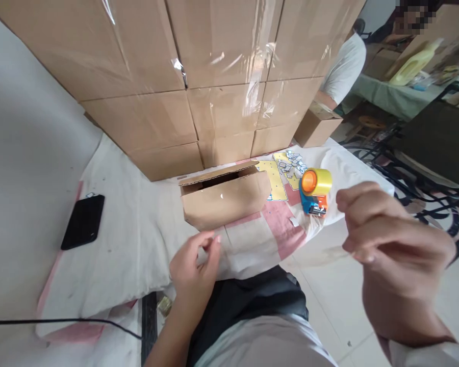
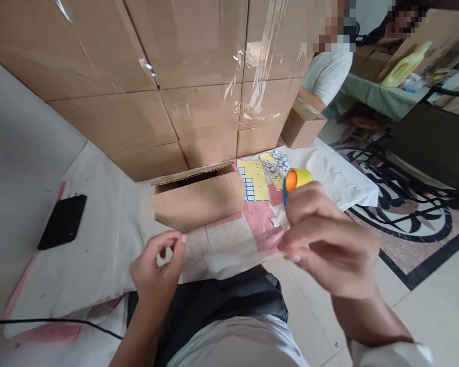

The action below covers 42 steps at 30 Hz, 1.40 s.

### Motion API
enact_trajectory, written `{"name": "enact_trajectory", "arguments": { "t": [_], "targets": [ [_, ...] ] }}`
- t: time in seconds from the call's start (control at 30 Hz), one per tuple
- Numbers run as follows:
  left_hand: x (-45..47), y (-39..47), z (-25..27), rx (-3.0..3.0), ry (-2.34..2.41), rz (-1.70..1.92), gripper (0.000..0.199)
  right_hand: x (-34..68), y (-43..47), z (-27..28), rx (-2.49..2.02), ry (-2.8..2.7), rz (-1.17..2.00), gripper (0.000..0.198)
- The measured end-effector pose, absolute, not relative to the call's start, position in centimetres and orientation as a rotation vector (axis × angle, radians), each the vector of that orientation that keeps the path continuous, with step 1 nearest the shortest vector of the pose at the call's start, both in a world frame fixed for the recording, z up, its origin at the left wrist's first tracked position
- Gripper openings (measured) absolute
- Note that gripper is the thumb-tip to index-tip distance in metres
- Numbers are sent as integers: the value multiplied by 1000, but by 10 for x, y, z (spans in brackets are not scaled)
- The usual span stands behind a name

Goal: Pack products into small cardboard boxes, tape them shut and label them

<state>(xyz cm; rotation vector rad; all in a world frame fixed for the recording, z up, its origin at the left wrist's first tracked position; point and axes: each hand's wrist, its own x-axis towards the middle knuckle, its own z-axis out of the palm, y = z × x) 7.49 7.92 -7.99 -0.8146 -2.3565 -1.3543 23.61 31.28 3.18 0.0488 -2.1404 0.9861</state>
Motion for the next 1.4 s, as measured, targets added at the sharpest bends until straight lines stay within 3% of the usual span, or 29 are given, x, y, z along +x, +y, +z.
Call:
{"name": "enact_trajectory", "arguments": {
  "t": [0.07, 0.13, 0.27, 0.5, 0.7, 0.9, 1.03, 1.13, 1.27, 1.4],
  "targets": [
    [58, 89, -64, -925, -2146, -1035, 23, 227, 324, 52, 199, -2266, 971, 11],
    [42, 101, -52, -1064, -2173, -765, 47, 212, 328, 69, 294, -2403, 1034, 9],
    [26, 117, -57, -1281, -2346, -540, 82, 165, 327, 83, 387, -2582, 1188, 15],
    [26, 115, -79, -1255, -2299, -430, 68, 34, 343, 23, 362, -2678, 1322, 10],
    [27, 119, -78, -1221, -2231, -403, 45, -3, 344, -12, 44, -2821, 1084, 8],
    [31, 119, -82, -1208, -2256, -418, 46, 3, 343, -10, 109, -2864, 1029, 10],
    [31, 120, -82, -1189, -2243, -427, 44, 4, 346, -20, 263, -2632, 1268, 10],
    [29, 122, -81, -1178, -2267, -466, 54, 15, 351, -18, 399, -2268, 1503, 17],
    [27, 123, -81, -1152, -2267, -495, 64, 44, 357, 7, 330, -1902, 1582, 28],
    [27, 122, -83, -1143, -2269, -503, 72, 73, 352, 36, 291, -1899, 1698, 29]
  ]
}}
